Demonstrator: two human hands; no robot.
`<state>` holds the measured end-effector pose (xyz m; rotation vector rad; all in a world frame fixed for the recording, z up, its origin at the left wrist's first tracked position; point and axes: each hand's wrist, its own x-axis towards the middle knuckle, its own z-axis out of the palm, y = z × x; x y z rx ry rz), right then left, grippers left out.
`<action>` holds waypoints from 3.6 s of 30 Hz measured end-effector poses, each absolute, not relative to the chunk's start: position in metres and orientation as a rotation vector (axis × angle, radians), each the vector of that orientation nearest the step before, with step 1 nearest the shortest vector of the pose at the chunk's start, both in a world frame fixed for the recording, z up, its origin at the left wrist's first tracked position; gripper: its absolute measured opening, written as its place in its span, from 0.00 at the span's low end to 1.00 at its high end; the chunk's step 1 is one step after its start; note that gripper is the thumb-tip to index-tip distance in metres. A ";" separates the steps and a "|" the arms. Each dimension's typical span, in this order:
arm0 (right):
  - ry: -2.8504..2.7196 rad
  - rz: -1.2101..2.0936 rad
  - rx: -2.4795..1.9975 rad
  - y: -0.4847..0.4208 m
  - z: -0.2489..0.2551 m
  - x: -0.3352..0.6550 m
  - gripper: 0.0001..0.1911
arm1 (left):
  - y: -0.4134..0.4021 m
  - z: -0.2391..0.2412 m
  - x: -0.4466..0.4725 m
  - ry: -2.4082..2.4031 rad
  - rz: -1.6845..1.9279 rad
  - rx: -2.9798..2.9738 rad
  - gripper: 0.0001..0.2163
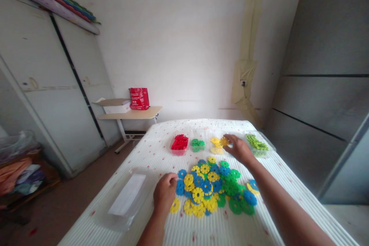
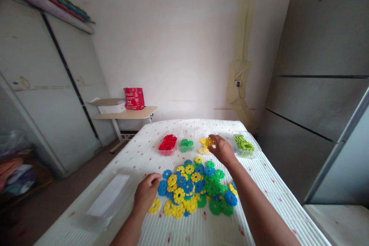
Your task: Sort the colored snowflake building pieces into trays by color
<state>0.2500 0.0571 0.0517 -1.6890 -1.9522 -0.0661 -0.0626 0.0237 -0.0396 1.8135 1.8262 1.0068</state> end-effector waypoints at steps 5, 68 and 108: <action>-1.965 -0.092 -1.776 0.070 0.056 0.231 0.24 | 0.023 -0.039 -0.063 1.826 1.011 1.803 0.09; -2.032 0.140 -1.960 0.059 0.010 0.196 0.12 | 0.023 -0.037 -0.061 1.853 0.964 1.809 0.10; -2.300 0.383 -1.688 0.065 0.016 0.156 0.20 | 0.023 -0.037 -0.060 1.854 0.941 1.816 0.09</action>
